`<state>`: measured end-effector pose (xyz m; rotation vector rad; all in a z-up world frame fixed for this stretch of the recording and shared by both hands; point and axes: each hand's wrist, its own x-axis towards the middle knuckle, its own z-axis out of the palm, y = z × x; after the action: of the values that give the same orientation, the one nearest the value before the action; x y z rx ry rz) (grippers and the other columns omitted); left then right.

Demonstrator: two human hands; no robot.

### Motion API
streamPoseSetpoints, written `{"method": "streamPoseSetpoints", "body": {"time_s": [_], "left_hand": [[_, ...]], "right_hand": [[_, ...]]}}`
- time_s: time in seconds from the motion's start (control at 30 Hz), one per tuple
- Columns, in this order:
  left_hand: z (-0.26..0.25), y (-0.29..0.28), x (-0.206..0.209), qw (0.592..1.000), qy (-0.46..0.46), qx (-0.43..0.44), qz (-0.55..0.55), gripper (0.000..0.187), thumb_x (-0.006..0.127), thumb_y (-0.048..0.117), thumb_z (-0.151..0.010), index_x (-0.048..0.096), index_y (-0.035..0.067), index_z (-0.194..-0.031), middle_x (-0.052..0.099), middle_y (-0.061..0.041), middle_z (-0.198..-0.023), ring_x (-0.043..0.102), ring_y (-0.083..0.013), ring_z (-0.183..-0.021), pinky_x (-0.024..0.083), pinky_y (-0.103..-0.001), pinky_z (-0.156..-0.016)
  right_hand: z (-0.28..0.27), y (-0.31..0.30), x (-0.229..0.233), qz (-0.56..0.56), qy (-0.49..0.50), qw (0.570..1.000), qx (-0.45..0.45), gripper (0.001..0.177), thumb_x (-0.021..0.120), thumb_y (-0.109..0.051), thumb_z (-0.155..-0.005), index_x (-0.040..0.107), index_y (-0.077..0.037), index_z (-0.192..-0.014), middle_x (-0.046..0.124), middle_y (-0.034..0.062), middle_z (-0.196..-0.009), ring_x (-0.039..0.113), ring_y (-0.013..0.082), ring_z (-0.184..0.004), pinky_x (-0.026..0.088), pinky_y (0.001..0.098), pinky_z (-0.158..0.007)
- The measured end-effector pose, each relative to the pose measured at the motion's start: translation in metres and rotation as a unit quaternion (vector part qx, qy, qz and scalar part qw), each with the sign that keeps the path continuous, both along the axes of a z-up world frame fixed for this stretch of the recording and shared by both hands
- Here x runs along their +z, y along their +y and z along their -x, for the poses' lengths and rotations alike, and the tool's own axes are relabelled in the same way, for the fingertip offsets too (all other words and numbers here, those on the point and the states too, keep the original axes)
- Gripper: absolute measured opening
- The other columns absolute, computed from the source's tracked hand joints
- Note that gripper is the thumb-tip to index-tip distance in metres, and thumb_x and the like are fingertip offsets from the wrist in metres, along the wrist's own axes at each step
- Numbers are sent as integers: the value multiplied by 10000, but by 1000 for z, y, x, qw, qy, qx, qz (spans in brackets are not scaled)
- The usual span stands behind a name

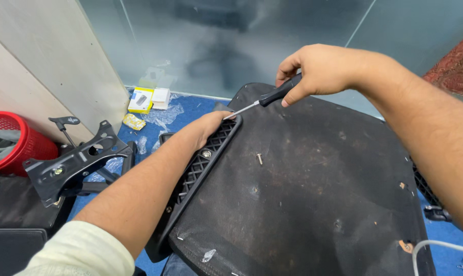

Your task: The person uses a screwdriver to attach black plastic mounting brackets to the underside of a black office chair seat. They flip the seat over to access different sides, insert screws, and tighten them to secure the brackets.

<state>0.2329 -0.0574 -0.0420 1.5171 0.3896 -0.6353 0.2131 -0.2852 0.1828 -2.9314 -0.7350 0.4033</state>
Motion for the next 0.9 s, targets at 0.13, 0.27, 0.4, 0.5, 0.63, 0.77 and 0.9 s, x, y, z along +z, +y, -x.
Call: {"method": "streamPoseSetpoints", "body": {"time_s": [0.13,0.27,0.4,0.5,0.63,0.77,0.9], "left_hand": [[-1,0,-1,1000,-14,8,10,327,570,362,-937,748,96,-1005,758,-90,-907,687,-203,-702,564,-342,-674],[1,0,0,999,-11,31,-25,296,552,386,-941,719,148,-995,749,-82,-898,690,-195,-723,558,-333,-708],[-1,0,3,998,17,61,1,449,461,462,-984,726,101,-954,743,-92,-869,661,-203,-682,556,-358,-688],[2,1,3,998,6,57,-13,462,449,459,-1003,739,103,-954,737,-85,-866,654,-187,-674,569,-360,-699],[5,2,7,998,7,56,-17,455,445,463,-1001,735,116,-959,731,-79,-870,651,-185,-682,563,-365,-704],[6,1,10,998,7,58,-19,466,446,469,-996,736,105,-989,748,-96,-933,677,-193,-730,570,-363,-736],[8,2,11,998,2,56,-32,489,437,469,-994,746,92,-1037,768,-118,-998,719,-203,-807,568,-354,-809]], "right_hand": [[-6,-4,0,-47,-46,998,-4,375,867,-340,-701,785,-108,-984,756,89,-904,681,257,-854,516,406,-761],[-10,-8,0,-69,-111,990,-53,364,881,-359,-728,805,-118,-989,751,98,-852,680,252,-779,520,384,-728],[-12,-11,1,-91,-149,984,-23,368,880,-346,-741,801,-109,-1011,750,104,-830,685,249,-722,532,377,-690],[-12,-5,-2,-68,-158,985,-5,364,887,-345,-746,806,-115,-1016,746,110,-835,688,258,-719,538,386,-684],[-11,5,-4,-64,-143,988,-12,385,894,-339,-726,799,-124,-1031,751,100,-870,707,259,-749,555,392,-704],[-9,11,-5,-68,-142,987,33,372,888,-325,-728,795,-111,-1018,758,99,-889,713,259,-779,562,393,-727],[-7,15,-6,-58,-141,988,29,355,887,-314,-738,790,-109,-1011,758,103,-882,716,260,-787,563,395,-739]]}}
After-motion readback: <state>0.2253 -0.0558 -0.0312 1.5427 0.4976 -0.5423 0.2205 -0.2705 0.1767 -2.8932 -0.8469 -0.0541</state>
